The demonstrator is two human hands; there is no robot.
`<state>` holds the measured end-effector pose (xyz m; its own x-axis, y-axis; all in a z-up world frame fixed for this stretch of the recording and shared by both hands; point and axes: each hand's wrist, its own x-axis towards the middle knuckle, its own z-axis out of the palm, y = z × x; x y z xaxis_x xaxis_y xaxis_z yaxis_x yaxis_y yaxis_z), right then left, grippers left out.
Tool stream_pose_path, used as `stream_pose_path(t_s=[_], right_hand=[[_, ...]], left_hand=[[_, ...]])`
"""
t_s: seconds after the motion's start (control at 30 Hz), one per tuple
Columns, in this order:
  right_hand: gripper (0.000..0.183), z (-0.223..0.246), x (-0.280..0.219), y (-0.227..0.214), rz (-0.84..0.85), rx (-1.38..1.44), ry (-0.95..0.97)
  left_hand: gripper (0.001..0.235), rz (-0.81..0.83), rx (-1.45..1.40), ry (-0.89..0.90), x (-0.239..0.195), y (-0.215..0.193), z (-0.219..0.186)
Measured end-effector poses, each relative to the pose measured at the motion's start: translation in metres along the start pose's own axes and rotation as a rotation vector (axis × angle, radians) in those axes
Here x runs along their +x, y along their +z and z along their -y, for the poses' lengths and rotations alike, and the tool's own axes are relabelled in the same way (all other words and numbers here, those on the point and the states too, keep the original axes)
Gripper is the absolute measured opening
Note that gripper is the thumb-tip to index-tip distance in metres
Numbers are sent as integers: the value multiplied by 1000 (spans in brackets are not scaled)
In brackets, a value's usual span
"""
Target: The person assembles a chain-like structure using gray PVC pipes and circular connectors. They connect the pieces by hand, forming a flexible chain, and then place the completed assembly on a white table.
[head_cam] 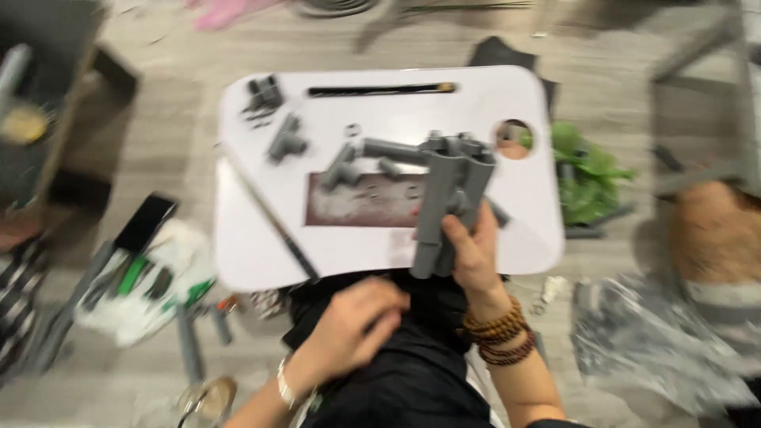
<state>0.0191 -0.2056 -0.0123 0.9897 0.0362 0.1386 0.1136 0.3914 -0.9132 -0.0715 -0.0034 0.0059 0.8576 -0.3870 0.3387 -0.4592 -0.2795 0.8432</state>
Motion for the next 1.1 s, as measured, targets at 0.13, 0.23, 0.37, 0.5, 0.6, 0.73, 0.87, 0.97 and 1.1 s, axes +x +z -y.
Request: stream_pose_path(t_s=[0.13,0.23,0.37,0.5,0.6,0.73,0.87,0.97,1.1], right_hand=[[47,-23,1,-26,-128,-41,15],[49,-15,9,-15,-134,-179,-41],[48,1,7,-8,-100,-70,48],[50,13,5,-2,-61,-79,106],[52,15,3,-4,-69,-66,142],[40,14,3,-10,-78,54,146],[46,13,5,-11,-93,132,167],[49,12,6,-11,-110,142,171],[48,23,6,-7,-60,165,145]], left_hand=[[32,372,225,-44,-52,45,68],[43,225,577,-20,-89,68,137],[49,145,680,-93,-84,73,185],[56,662,780,-661,-70,64,191],[51,528,735,-643,-101,62,211],[34,342,724,-825,-91,43,130],[43,537,579,-1054,-146,10,227],[64,352,159,-792,-162,-7,256],[59,-319,474,-569,-60,-47,108]])
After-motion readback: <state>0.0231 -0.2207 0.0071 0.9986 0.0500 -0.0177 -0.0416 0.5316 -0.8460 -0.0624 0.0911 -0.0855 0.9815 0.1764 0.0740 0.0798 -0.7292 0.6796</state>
